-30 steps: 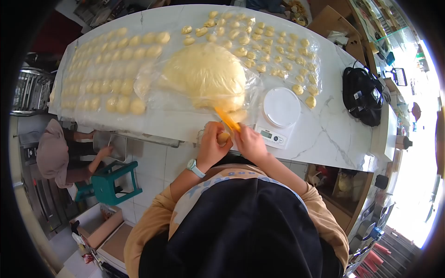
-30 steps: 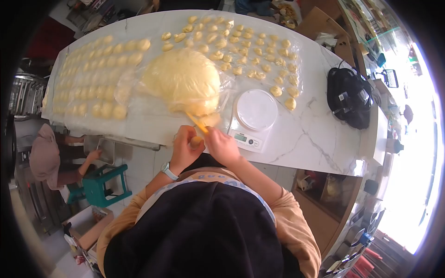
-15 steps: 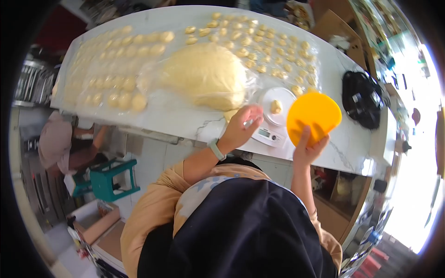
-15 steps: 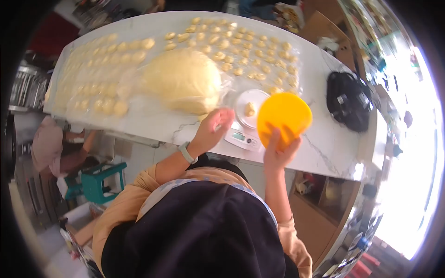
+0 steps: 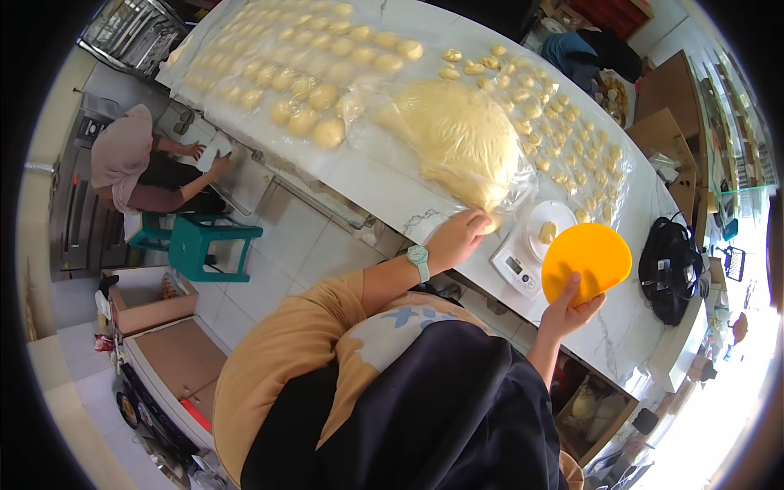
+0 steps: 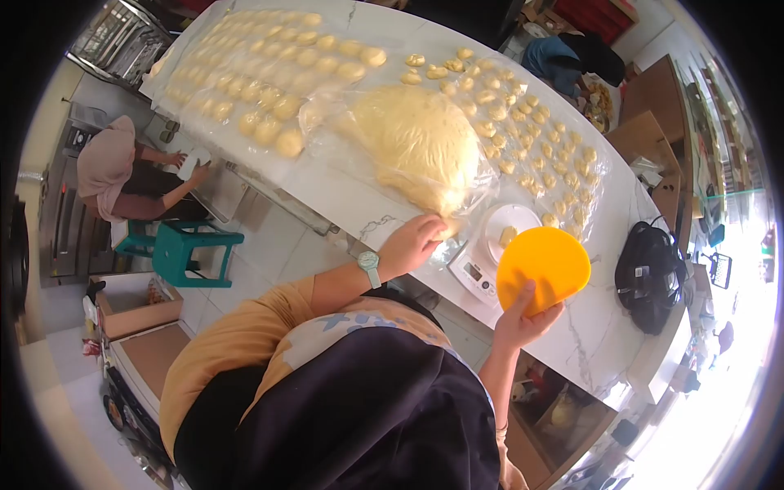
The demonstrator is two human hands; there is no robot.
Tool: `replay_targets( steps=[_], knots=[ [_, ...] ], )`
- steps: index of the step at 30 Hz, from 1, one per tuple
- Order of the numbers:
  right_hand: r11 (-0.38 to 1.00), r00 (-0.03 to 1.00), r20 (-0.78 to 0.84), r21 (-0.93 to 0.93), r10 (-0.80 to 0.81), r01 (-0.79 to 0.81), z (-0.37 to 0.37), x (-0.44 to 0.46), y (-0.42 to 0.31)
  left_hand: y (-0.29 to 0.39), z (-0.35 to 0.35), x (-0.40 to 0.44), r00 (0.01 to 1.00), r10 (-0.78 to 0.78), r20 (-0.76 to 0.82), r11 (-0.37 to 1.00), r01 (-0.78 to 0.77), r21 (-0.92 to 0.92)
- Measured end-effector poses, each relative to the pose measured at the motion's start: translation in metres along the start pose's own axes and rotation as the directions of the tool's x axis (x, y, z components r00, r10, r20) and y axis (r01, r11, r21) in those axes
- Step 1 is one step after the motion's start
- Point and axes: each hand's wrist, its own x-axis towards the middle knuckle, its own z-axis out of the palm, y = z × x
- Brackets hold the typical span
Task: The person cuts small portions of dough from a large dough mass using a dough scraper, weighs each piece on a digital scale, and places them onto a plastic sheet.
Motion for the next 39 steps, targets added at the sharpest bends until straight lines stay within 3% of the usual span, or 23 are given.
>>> replay_targets(
  steps=[3, 6, 9, 13, 15, 17, 19, 20, 21, 22, 23, 24, 26, 28, 29, 31, 32, 35, 38, 39],
  knots=[
    [0.998, 0.999, 0.012, -0.05, -0.046, 0.047, 0.0, 0.002, 0.003, 0.022, -0.013, 0.002, 0.974, -0.131, 0.186, 0.98, 0.155, -0.121],
    [0.998, 0.999, 0.015, -0.03, -0.047, 0.048, -0.003, 0.003, 0.01, 0.04, -0.024, -0.003, 0.996, -0.084, -0.005, 0.96, 0.08, -0.267],
    [0.999, 1.0, 0.007, -0.049, 0.001, 0.0, -0.007, 0.005, 0.007, 0.007, -0.017, -0.018, 0.997, -0.078, 0.011, 0.984, 0.078, -0.158],
    [1.0, 1.0, -0.016, 0.022, -0.017, 0.017, -0.008, 0.017, -0.002, -0.003, -0.03, -0.023, 0.999, 0.046, -0.007, 0.997, -0.045, 0.069],
    [0.996, 0.998, -0.058, 0.085, 0.024, -0.019, -0.005, 0.025, -0.014, 0.003, -0.03, -0.026, 0.989, -0.02, -0.146, 0.996, 0.032, 0.086],
    [0.993, 0.999, -0.025, 0.102, -0.049, 0.051, -0.002, 0.03, -0.015, -0.003, -0.028, -0.031, 0.975, -0.067, -0.213, 0.996, 0.076, 0.038],
    [0.988, 0.998, 0.054, 0.154, -0.034, 0.026, 0.01, 0.021, -0.032, -0.011, -0.025, -0.034, 0.978, 0.006, -0.209, 0.998, 0.007, 0.065],
    [0.989, 0.983, 0.174, 0.142, -0.059, 0.034, 0.019, 0.014, -0.028, -0.014, -0.025, -0.034, 0.977, 0.043, -0.21, 0.997, -0.027, 0.079],
    [0.99, 0.953, 0.291, 0.132, -0.083, 0.045, 0.027, 0.006, -0.024, -0.014, -0.025, -0.034, 0.979, 0.036, -0.202, 0.997, -0.022, 0.072],
    [0.995, 0.822, 0.562, -0.023, 0.095, -0.099, 0.032, 0.005, -0.053, -0.013, -0.026, -0.034, 0.98, 0.028, -0.195, 0.998, -0.015, 0.069],
    [0.986, 0.694, 0.705, -0.161, 0.145, -0.043, 0.046, 0.002, -0.051, -0.012, -0.027, -0.035, 0.982, 0.02, -0.187, 0.998, -0.007, 0.067],
    [0.977, 0.594, 0.784, -0.211, 0.179, -0.016, 0.06, -0.003, -0.049, -0.012, -0.029, -0.035, 0.984, 0.038, -0.174, 0.998, -0.027, 0.061],
    [0.933, 0.533, 0.845, -0.225, 0.043, 0.281, 0.085, -0.012, -0.038, -0.011, -0.034, -0.036, 0.991, 0.011, -0.131, 0.997, -0.001, 0.076],
    [0.879, 0.435, 0.9, -0.219, 0.015, 0.423, 0.1, -0.015, -0.038, -0.012, -0.038, -0.039, 0.996, 0.013, -0.09, 0.994, -0.004, 0.108],
    [0.846, 0.377, 0.926, -0.205, 0.004, 0.493, 0.105, -0.016, -0.037, -0.01, -0.039, -0.04, 0.996, -0.057, -0.064, 0.996, 0.061, 0.062],
    [0.837, 0.447, 0.882, -0.128, -0.149, 0.533, 0.113, -0.034, -0.018, -0.004, -0.045, -0.04, 0.979, -0.202, -0.008, 0.979, 0.202, -0.012],
    [0.825, 0.476, 0.849, -0.09, -0.23, 0.558, 0.113, -0.043, -0.007, -0.01, -0.046, -0.041, 0.985, -0.171, 0.001, 0.985, 0.171, -0.017],
    [0.899, 0.601, 0.768, -0.08, -0.219, 0.431, 0.096, -0.051, 0.007, -0.012, -0.053, -0.037, 0.983, -0.127, 0.131, 0.992, 0.123, 0.038],
    [0.959, 0.645, 0.74, -0.001, -0.19, 0.283, 0.069, -0.055, 0.013, 0.003, -0.047, -0.036, 0.965, -0.261, 0.031, 0.91, 0.257, -0.326],
    [0.978, 0.709, 0.692, -0.016, -0.14, 0.209, 0.054, -0.055, 0.007, 0.01, -0.046, -0.032, 0.973, -0.23, 0.031, 0.916, 0.227, -0.332]
  ],
)
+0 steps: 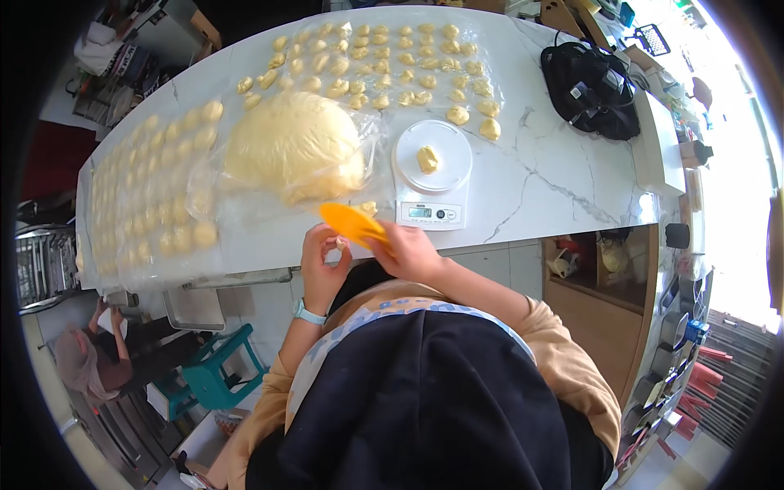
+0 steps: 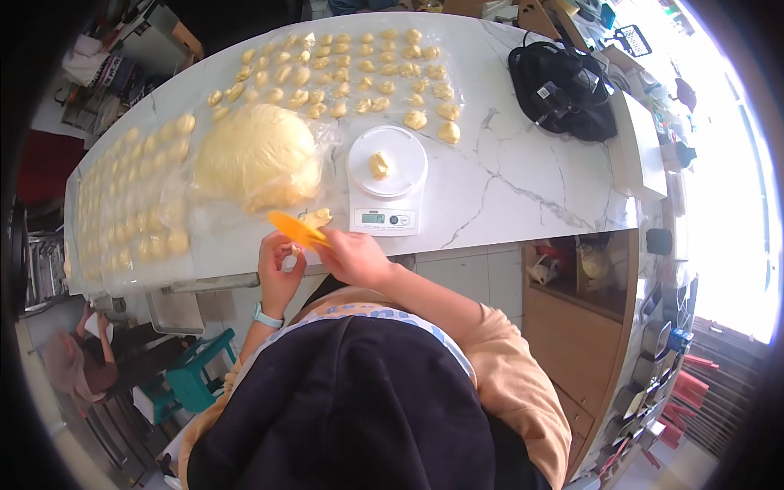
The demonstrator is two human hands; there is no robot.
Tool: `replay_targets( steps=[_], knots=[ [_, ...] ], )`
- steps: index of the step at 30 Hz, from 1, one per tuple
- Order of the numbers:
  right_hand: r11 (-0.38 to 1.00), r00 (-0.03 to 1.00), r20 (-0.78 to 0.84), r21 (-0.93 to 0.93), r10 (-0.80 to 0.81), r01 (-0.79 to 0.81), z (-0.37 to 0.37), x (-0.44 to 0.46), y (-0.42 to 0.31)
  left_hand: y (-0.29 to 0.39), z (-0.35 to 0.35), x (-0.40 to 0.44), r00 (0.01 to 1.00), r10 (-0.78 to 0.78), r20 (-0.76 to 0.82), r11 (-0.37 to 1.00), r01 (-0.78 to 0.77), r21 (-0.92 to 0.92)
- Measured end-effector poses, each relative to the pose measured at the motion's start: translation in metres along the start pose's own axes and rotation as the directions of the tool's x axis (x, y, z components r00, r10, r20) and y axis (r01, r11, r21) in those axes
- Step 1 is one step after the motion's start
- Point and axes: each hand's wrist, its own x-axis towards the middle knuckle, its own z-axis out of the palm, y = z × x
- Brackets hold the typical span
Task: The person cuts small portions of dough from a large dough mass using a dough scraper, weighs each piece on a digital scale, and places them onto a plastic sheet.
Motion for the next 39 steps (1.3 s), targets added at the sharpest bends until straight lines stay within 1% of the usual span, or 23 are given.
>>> replay_targets(
  steps=[1, 2, 3, 4, 5, 6, 7, 10, 13, 16, 19, 22, 25, 26, 27, 28, 31, 34, 37, 39],
  knots=[
    [0.997, 0.996, -0.064, 0.047, 0.068, -0.065, -0.014, -0.007, -0.005, 0.007, 0.003, 0.006, 1.0, 0.027, 0.009, 1.0, -0.027, -0.006],
    [0.998, 0.985, -0.163, 0.032, 0.056, -0.051, -0.024, -0.014, -0.004, 0.014, 0.007, 0.011, 0.998, 0.054, 0.017, 0.999, -0.053, -0.011],
    [0.999, 0.933, -0.358, -0.01, -0.044, 0.044, -0.025, -0.021, 0.01, 0.017, 0.013, 0.019, 0.996, -0.014, 0.087, 0.998, 0.02, -0.068],
    [0.994, 0.863, -0.493, -0.058, -0.111, 0.095, -0.038, -0.022, 0.01, 0.019, 0.021, 0.031, 0.984, -0.077, 0.16, 0.988, 0.096, -0.118],
    [1.0, 0.837, -0.547, -0.03, -0.022, 0.007, -0.05, -0.027, 0.013, 0.023, 0.03, 0.043, 0.963, -0.133, 0.235, 0.971, 0.174, -0.162],
    [0.993, 0.784, -0.609, 0.064, 0.116, -0.097, -0.058, -0.031, 0.015, 0.031, 0.043, 0.055, 0.946, -0.138, 0.293, 0.927, 0.228, -0.297],
    [0.977, 0.721, -0.66, 0.165, 0.212, -0.136, -0.066, -0.031, 0.014, 0.04, 0.056, 0.067, 0.928, -0.128, 0.351, 0.863, 0.278, -0.422],
    [0.971, 0.642, -0.731, 0.141, 0.232, -0.191, -0.092, -0.03, 0.01, 0.053, 0.084, 0.095, 0.914, -0.001, 0.405, 0.94, 0.138, -0.31],
    [0.975, 0.585, -0.783, 0.119, 0.21, -0.19, -0.103, -0.034, 0.015, 0.061, 0.086, 0.102, 0.883, -0.02, 0.468, 0.958, 0.151, -0.244],
    [0.964, 0.535, -0.815, 0.102, 0.224, -0.247, -0.115, -0.04, 0.017, 0.065, 0.071, 0.089, 0.934, 0.013, 0.357, 0.947, 0.103, -0.305],
    [0.948, 0.504, -0.824, 0.117, 0.259, -0.298, -0.121, -0.048, 0.025, 0.049, 0.044, 0.067, 0.959, -0.02, 0.284, 0.966, 0.091, -0.241],
    [0.917, 0.458, -0.826, 0.161, 0.328, -0.366, -0.115, -0.053, 0.056, 0.048, 0.044, 0.062, 0.977, -0.095, 0.19, 0.952, 0.145, -0.269],
    [0.867, 0.375, -0.844, 0.191, 0.384, -0.46, -0.103, -0.057, 0.099, 0.051, 0.056, 0.085, 0.979, 0.004, 0.204, 0.954, 0.058, -0.295],
    [0.85, 0.344, -0.852, 0.198, 0.396, -0.488, -0.101, -0.058, 0.11, 0.055, 0.062, 0.095, 0.98, 0.068, 0.187, 0.966, -0.018, -0.257],
    [0.842, 0.318, -0.831, 0.287, 0.457, -0.457, -0.104, -0.053, 0.104, 0.062, 0.071, 0.106, 0.976, 0.134, 0.172, 0.972, -0.095, -0.217],
    [0.845, 0.315, -0.837, 0.28, 0.447, -0.455, -0.104, -0.052, 0.105, 0.067, 0.078, 0.114, 0.967, 0.201, 0.16, 0.969, -0.172, -0.175],
    [0.851, 0.297, -0.849, 0.284, 0.437, -0.441, -0.104, -0.05, 0.107, 0.074, 0.092, 0.128, 0.964, 0.232, 0.131, 0.966, -0.213, -0.146],
    [0.847, 0.28, -0.842, 0.323, 0.461, -0.421, -0.104, -0.054, 0.109, 0.074, 0.098, 0.135, 0.943, 0.267, 0.197, 0.964, -0.263, -0.047],
    [0.857, 0.268, -0.851, 0.332, 0.453, -0.395, -0.103, -0.054, 0.11, 0.075, 0.102, 0.138, 0.924, 0.219, 0.312, 0.96, -0.261, 0.101],
    [0.862, 0.254, -0.861, 0.326, 0.44, -0.389, -0.103, -0.054, 0.11, 0.064, 0.109, 0.139, 0.862, 0.329, 0.386, 0.873, -0.433, 0.224]
  ],
)
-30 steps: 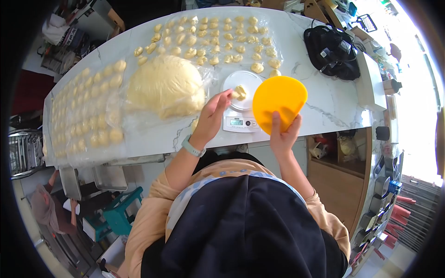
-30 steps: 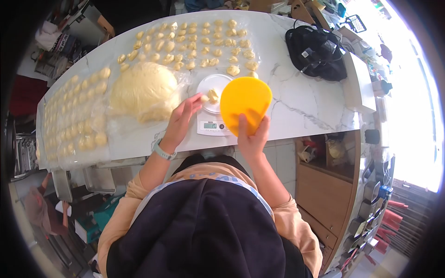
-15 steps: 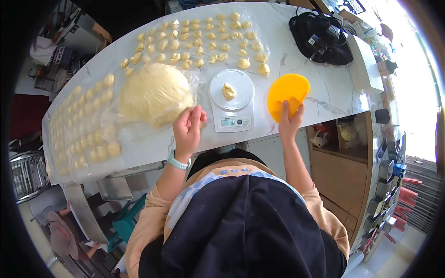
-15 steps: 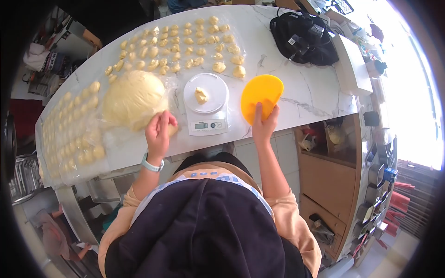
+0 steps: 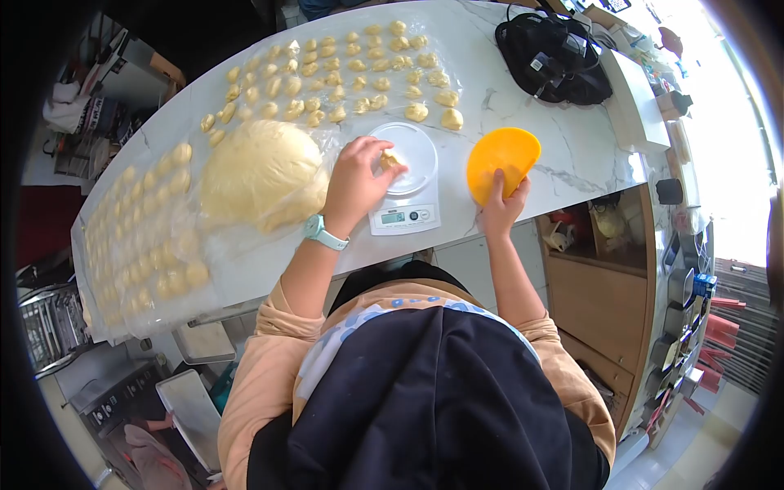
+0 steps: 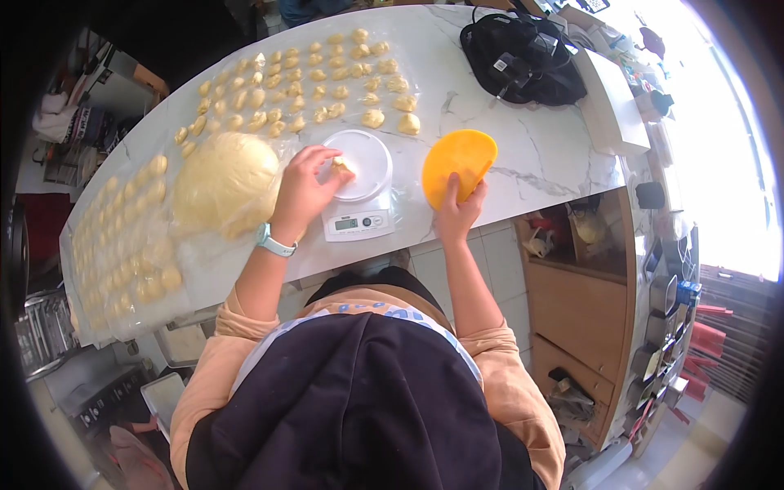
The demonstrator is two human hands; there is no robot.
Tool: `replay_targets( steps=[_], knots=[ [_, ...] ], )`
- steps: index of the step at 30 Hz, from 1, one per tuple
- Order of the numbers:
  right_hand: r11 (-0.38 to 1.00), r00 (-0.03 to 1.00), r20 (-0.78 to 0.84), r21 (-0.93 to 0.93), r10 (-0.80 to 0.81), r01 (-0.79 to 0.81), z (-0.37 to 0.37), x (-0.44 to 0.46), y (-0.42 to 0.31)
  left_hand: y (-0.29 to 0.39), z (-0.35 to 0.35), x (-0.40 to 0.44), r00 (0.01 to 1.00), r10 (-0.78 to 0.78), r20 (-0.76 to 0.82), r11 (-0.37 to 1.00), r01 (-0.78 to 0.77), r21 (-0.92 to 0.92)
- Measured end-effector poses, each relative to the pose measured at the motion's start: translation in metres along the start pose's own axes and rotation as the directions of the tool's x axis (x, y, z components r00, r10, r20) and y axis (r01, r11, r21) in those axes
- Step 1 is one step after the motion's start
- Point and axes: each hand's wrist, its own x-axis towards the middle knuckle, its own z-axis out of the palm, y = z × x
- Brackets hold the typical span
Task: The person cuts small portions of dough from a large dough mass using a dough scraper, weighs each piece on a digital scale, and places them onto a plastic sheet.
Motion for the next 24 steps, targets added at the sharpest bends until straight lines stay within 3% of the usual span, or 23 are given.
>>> replay_targets(
  steps=[1, 3, 4, 6, 7, 10, 11, 13, 14, 17, 18, 20, 22, 24],
  knots=[
    [1.0, 1.0, -0.017, 0.019, -0.001, 0.001, -0.001, 0.0, 0.001, -0.004, 0.006, 0.0, 0.997, 0.067, 0.029, 0.993, -0.069, 0.091],
    [0.998, 0.999, -0.051, 0.057, -0.003, 0.006, -0.002, 0.0, 0.005, -0.006, 0.015, 0.005, 0.99, -0.033, 0.141, 0.999, 0.031, 0.017],
    [0.984, 0.996, -0.088, 0.178, 0.016, 0.0, -0.001, 0.001, 0.007, -0.004, 0.02, 0.012, 0.977, -0.074, 0.198, 0.997, 0.079, -0.016],
    [0.914, 0.987, -0.146, 0.406, 0.068, -0.003, -0.001, 0.0, 0.01, 0.015, 0.039, 0.028, 0.994, 0.108, 0.024, 0.982, -0.103, -0.161],
    [0.912, 0.986, -0.15, 0.411, 0.077, -0.009, -0.002, 0.0, 0.012, 0.027, 0.05, 0.036, 0.979, 0.188, -0.074, 0.955, -0.2, -0.221],
    [0.907, 0.983, -0.159, 0.421, 0.095, -0.019, -0.004, 0.002, 0.016, 0.02, 0.105, 0.047, 0.931, 0.323, 0.171, 0.935, -0.286, -0.21],
    [0.907, 0.981, -0.163, 0.42, 0.1, -0.022, -0.005, 0.002, 0.017, 0.011, 0.118, 0.046, 0.883, 0.355, 0.306, 0.929, -0.369, -0.014],
    [0.907, 0.979, -0.174, 0.421, 0.105, -0.023, -0.005, 0.003, 0.013, 0.012, 0.124, 0.048, 0.768, 0.306, 0.563, 0.767, -0.549, 0.333],
    [0.907, 0.978, -0.18, 0.422, 0.108, -0.022, -0.006, 0.003, 0.012, 0.011, 0.124, 0.044, 0.773, 0.224, 0.594, 0.801, -0.493, 0.34],
    [0.91, 0.978, -0.186, 0.415, 0.097, -0.011, -0.009, 0.005, 0.019, 0.03, 0.08, 0.03, 0.902, 0.376, 0.211, 0.891, -0.414, 0.183],
    [0.91, 0.979, -0.181, 0.414, 0.091, -0.008, -0.009, 0.006, 0.022, 0.033, 0.055, 0.022, 0.916, 0.394, 0.078, 0.917, -0.397, 0.039],
    [0.892, 0.963, -0.241, 0.452, 0.117, 0.005, -0.012, 0.003, 0.019, 0.019, 0.015, -0.022, 0.965, 0.254, -0.064, 0.958, -0.261, -0.123],
    [0.887, 0.949, -0.307, 0.454, 0.07, 0.082, -0.006, -0.004, 0.001, -0.006, -0.007, -0.085, 0.97, 0.072, -0.234, 0.992, -0.094, -0.084],
    [0.886, 0.997, -0.027, 0.459, -0.068, 0.073, 0.003, -0.031, -0.035, -0.02, -0.02, -0.136, 0.934, -0.086, -0.346, 0.995, 0.1, 0.021]
  ],
)
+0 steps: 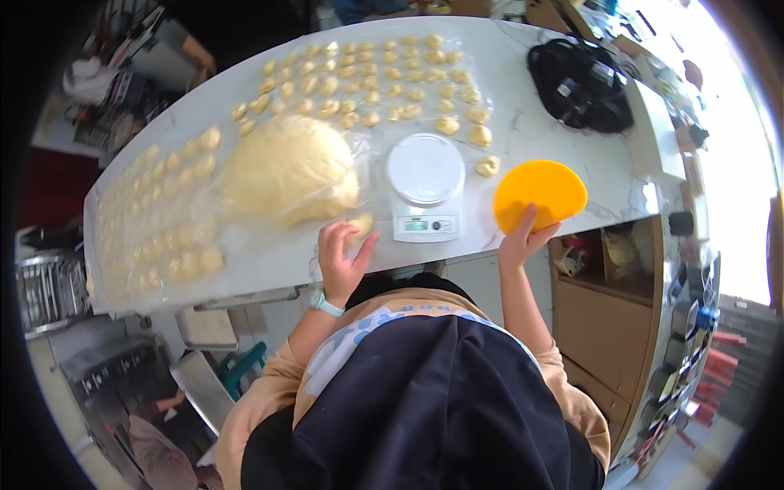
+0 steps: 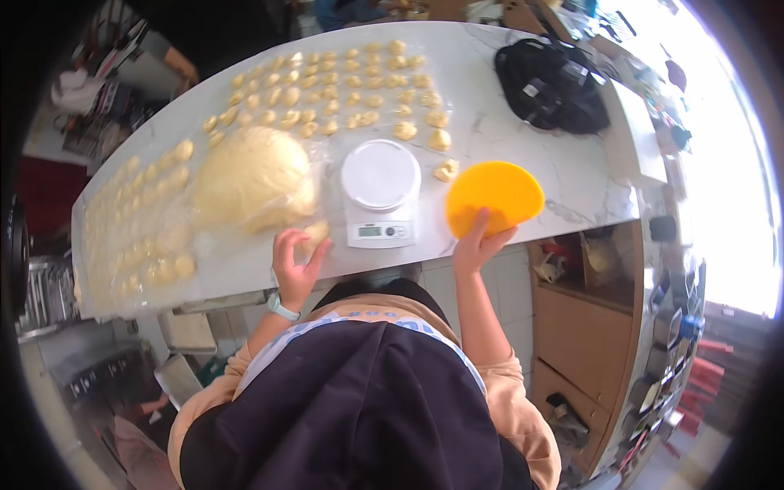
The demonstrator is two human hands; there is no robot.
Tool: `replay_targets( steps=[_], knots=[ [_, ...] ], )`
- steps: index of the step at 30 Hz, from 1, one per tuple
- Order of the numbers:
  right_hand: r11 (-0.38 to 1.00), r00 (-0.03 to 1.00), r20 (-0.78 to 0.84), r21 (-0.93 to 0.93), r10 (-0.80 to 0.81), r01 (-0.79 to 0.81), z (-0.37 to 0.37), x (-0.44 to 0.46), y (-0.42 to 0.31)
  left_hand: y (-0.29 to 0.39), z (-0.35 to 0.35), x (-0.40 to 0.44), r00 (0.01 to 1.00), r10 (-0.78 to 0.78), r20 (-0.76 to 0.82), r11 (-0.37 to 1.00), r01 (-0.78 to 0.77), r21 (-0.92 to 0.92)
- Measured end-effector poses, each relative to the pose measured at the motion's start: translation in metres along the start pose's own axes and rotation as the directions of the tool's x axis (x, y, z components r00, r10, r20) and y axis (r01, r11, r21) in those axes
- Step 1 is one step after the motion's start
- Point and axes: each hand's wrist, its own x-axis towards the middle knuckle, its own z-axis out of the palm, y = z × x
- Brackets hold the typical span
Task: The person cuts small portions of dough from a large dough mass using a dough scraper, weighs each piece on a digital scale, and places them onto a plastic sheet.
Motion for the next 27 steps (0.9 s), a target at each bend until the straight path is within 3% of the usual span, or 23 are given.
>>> replay_targets(
  steps=[1, 2, 3, 5, 7, 8, 12, 14, 16, 19, 20, 21, 23, 24, 25, 27],
  knots=[
    [1.0, 0.988, 0.154, -0.001, 0.006, -0.006, 0.011, -0.012, -0.011, -0.002, -0.012, -0.01, 0.995, -0.079, -0.057, 0.994, 0.083, 0.074],
    [0.98, 0.896, 0.443, -0.168, -0.025, 0.11, 0.02, -0.022, -0.013, -0.006, -0.017, -0.015, 0.994, -0.091, -0.061, 0.991, 0.097, 0.094],
    [0.921, 0.719, 0.695, -0.277, -0.004, 0.273, 0.03, -0.031, -0.017, -0.005, -0.019, -0.012, 0.992, -0.103, -0.068, 0.987, 0.11, 0.114],
    [0.878, 0.381, 0.9, -0.347, 0.212, 0.33, 0.079, -0.041, -0.041, -0.012, -0.019, -0.007, 0.995, -0.097, -0.013, 0.989, 0.098, 0.114],
    [0.841, 0.204, 0.934, -0.355, 0.294, 0.409, 0.12, -0.045, -0.048, -0.024, -0.016, -0.01, 0.99, -0.068, 0.125, 0.996, 0.06, 0.072],
    [0.82, 0.122, 0.934, -0.354, 0.336, 0.451, 0.135, -0.048, -0.047, -0.027, -0.015, -0.014, 0.986, -0.122, 0.115, 0.991, 0.115, 0.069],
    [0.72, -0.049, 0.881, -0.352, 0.471, 0.598, 0.156, -0.077, -0.028, -0.031, -0.026, -0.026, 0.964, -0.226, 0.14, 0.974, 0.223, 0.043],
    [0.794, 0.04, 0.953, -0.273, 0.3, 0.544, 0.135, -0.091, -0.011, -0.024, -0.032, -0.023, 0.95, -0.276, 0.149, 0.961, 0.268, 0.07],
    [0.829, 0.15, 0.982, -0.18, 0.117, 0.53, 0.112, -0.102, -0.003, -0.025, -0.035, -0.03, 0.903, -0.361, 0.233, 0.895, 0.406, -0.186],
    [0.905, 0.312, 0.944, -0.226, 0.111, 0.362, 0.09, -0.101, -0.003, -0.014, -0.03, -0.015, 0.784, -0.511, 0.352, 0.616, 0.62, -0.487],
    [0.906, 0.365, 0.904, -0.331, 0.223, 0.265, 0.079, -0.095, -0.005, -0.007, -0.029, -0.008, 0.724, -0.56, 0.403, 0.48, 0.68, -0.554],
    [0.94, 0.53, 0.846, -0.224, 0.056, 0.258, 0.074, -0.086, -0.01, -0.005, -0.024, 0.001, 0.7, -0.537, 0.472, 0.454, 0.711, -0.538],
    [0.918, 0.736, 0.677, -0.272, -0.029, 0.287, 0.065, -0.06, -0.022, -0.004, -0.011, 0.026, 0.642, -0.484, 0.595, 0.405, 0.767, -0.498],
    [0.934, 0.815, 0.579, -0.274, -0.029, 0.228, 0.058, -0.048, -0.02, 0.004, 0.001, 0.038, 0.667, -0.445, 0.598, 0.384, 0.745, -0.545],
    [0.955, 0.861, 0.506, -0.274, 0.041, 0.116, 0.055, -0.037, -0.034, 0.017, 0.019, 0.05, 0.692, -0.403, 0.599, 0.361, 0.721, -0.591],
    [0.941, 0.913, 0.408, -0.315, 0.014, 0.126, 0.044, -0.02, -0.047, 0.034, 0.037, 0.065, 0.707, -0.357, 0.611, 0.367, 0.707, -0.604]
  ],
)
